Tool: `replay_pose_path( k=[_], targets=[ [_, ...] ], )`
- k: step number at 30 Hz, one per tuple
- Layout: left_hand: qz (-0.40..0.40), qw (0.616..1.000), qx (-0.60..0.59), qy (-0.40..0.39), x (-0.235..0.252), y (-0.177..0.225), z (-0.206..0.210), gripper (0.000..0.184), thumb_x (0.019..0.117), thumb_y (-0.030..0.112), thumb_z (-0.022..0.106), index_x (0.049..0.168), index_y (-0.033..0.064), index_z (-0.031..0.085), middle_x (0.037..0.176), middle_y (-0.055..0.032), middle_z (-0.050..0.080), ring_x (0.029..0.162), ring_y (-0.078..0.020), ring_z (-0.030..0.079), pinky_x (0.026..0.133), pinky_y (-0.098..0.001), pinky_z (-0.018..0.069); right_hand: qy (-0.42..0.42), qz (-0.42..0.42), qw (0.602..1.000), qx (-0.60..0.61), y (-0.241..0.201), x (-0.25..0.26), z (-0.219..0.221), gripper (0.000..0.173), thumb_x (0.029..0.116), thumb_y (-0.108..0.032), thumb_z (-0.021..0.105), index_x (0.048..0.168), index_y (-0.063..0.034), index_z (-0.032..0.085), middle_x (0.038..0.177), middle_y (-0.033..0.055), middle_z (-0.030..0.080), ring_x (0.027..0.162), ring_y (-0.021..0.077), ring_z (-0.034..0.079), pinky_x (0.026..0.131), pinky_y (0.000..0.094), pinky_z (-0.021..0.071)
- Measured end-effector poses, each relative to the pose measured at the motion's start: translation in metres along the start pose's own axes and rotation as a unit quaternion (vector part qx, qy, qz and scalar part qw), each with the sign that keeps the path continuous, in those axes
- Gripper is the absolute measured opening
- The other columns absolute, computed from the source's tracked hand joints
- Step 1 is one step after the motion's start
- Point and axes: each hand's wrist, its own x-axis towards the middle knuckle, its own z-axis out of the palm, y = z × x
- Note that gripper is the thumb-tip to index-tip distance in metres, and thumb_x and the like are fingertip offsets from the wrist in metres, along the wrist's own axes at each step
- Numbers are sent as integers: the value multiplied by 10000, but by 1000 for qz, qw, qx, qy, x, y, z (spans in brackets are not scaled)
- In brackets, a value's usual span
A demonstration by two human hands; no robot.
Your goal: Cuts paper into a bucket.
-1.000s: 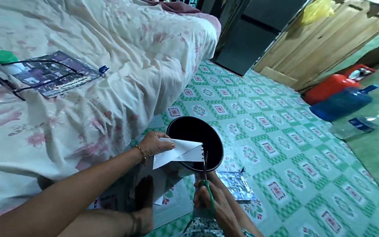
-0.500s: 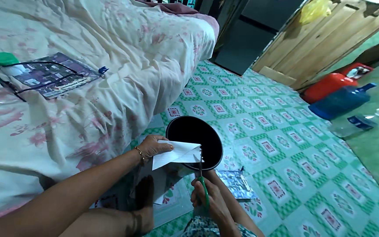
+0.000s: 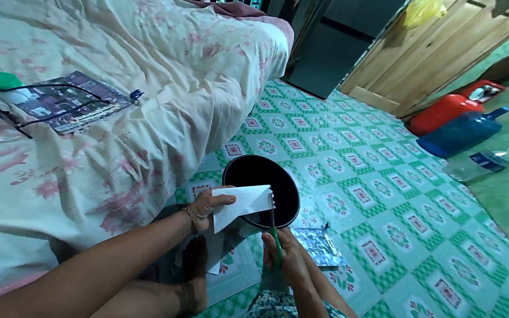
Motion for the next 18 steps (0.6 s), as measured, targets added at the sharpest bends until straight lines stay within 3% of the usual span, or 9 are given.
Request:
replay_pose_path(
  k=[3,7,13,18],
  targets=[
    [-42,998,35,43,1,-4,3,230,1015,44,595,1231,-6,537,910,-91,672,751,-163,706,688,-314,617,-3,3,1000,5,1,1,-2,163,1016,-177,554,912,-60,598,537,-60,586,443,20,560,461,169,485],
    [-43,989,109,91,5,-6,3,315,991,81,660,1250,-30,521,916,-98,653,694,-133,677,615,-277,590,-9,14,1000,0,2,-1,-4,161,1016,-141,555,884,-59,594,526,-60,580,430,21,553,452,171,479],
    [-14,984,141,108,9,-6,-1,298,978,74,680,1216,-56,557,917,-99,653,697,-109,664,649,-256,580,-44,41,997,-56,-4,-5,-5,251,1050,-256,480,1011,-26,574,634,-49,633,543,37,618,559,194,530],
    [-20,985,129,115,9,-4,0,279,986,78,669,1206,-53,556,898,-101,650,674,-116,663,625,-255,580,-59,65,992,-92,-6,-4,-4,300,1069,-275,461,1048,2,574,660,-29,636,567,51,624,582,207,533]
  ],
)
